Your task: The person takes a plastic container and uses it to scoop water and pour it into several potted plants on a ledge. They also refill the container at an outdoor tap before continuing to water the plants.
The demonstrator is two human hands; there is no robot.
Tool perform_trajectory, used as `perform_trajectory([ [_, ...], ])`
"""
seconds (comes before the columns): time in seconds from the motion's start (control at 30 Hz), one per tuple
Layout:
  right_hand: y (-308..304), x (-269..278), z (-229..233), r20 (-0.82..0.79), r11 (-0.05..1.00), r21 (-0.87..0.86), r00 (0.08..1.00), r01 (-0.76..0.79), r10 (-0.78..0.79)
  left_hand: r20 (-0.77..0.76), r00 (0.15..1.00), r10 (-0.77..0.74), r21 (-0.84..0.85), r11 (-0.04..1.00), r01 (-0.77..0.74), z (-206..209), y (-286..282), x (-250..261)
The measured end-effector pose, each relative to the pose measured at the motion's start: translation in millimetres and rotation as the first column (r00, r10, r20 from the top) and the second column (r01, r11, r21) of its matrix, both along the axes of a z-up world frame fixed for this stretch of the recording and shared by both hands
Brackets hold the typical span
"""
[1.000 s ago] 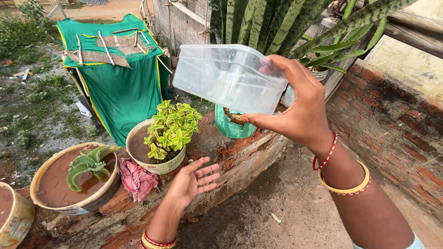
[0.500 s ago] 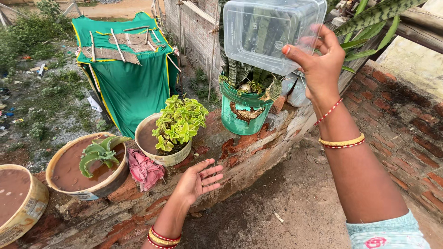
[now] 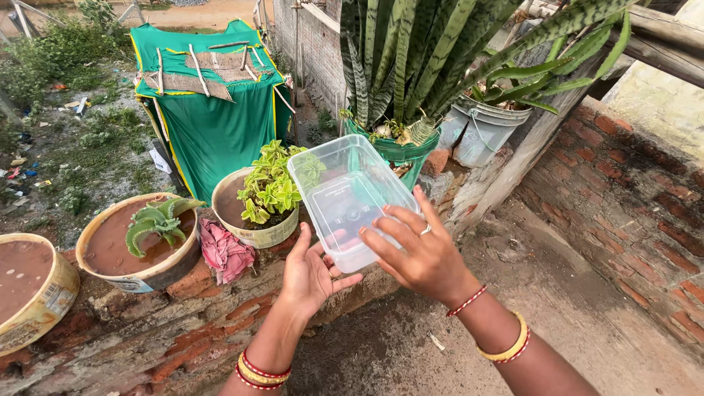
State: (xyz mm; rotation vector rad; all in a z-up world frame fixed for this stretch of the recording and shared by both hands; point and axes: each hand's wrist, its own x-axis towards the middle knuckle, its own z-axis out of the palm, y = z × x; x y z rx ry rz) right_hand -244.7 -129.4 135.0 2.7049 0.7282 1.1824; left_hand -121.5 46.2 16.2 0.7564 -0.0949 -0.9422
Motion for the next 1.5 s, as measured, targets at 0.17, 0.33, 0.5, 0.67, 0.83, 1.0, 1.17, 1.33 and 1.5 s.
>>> perform_trajectory([
  [0.17,-7,-40,-41,-0.002,0.999,-0.02,0.999,0.05,-0.05,-0.044,0.999,-0.009,0.048,0.999,0.012,7,-4,-32],
  [0.33,-9,-68,-79,-0.065,0.998,0.032,0.997,0.045,-0.043,-0.031,0.999,-0.036,0.169,0.985,0.041,-2,0,-66],
  [0.5,4,-87,-110,-0.08,1.0,0.029,0.997,0.011,-0.009,-0.04,0.998,-0.051,0.154,0.986,0.057,-24,28,-86],
  [0.67,21,-91,-124,-0.132,0.999,0.038,0.991,-0.005,0.01,0.021,0.999,0.026,0.265,0.964,-0.031,-35,51,-96],
  [0.83,25,-93,-114,-0.055,0.971,0.232,0.996,-0.059,0.073,0.1,0.991,0.084,0.387,0.915,-0.117,-32,76,-99],
  [1.0,27,-83,-107,-0.094,0.934,0.353,0.995,0.063,-0.031,0.021,0.985,0.173,0.389,0.906,-0.168,-25,115,-111],
  [1.17,89,-73,-110,-0.138,0.853,0.507,0.988,0.124,-0.062,-0.126,0.972,0.198,0.344,0.928,-0.144,-32,174,-142],
  [1.33,192,-81,-111,-0.188,0.81,0.586,0.971,-0.01,0.148,-0.13,0.932,0.338,0.356,0.893,-0.275,-49,269,-183],
  [1.5,292,-114,-102,-0.195,0.771,0.618,0.922,-0.15,0.336,-0.169,0.863,0.476,0.295,0.86,-0.417,-64,365,-237],
])
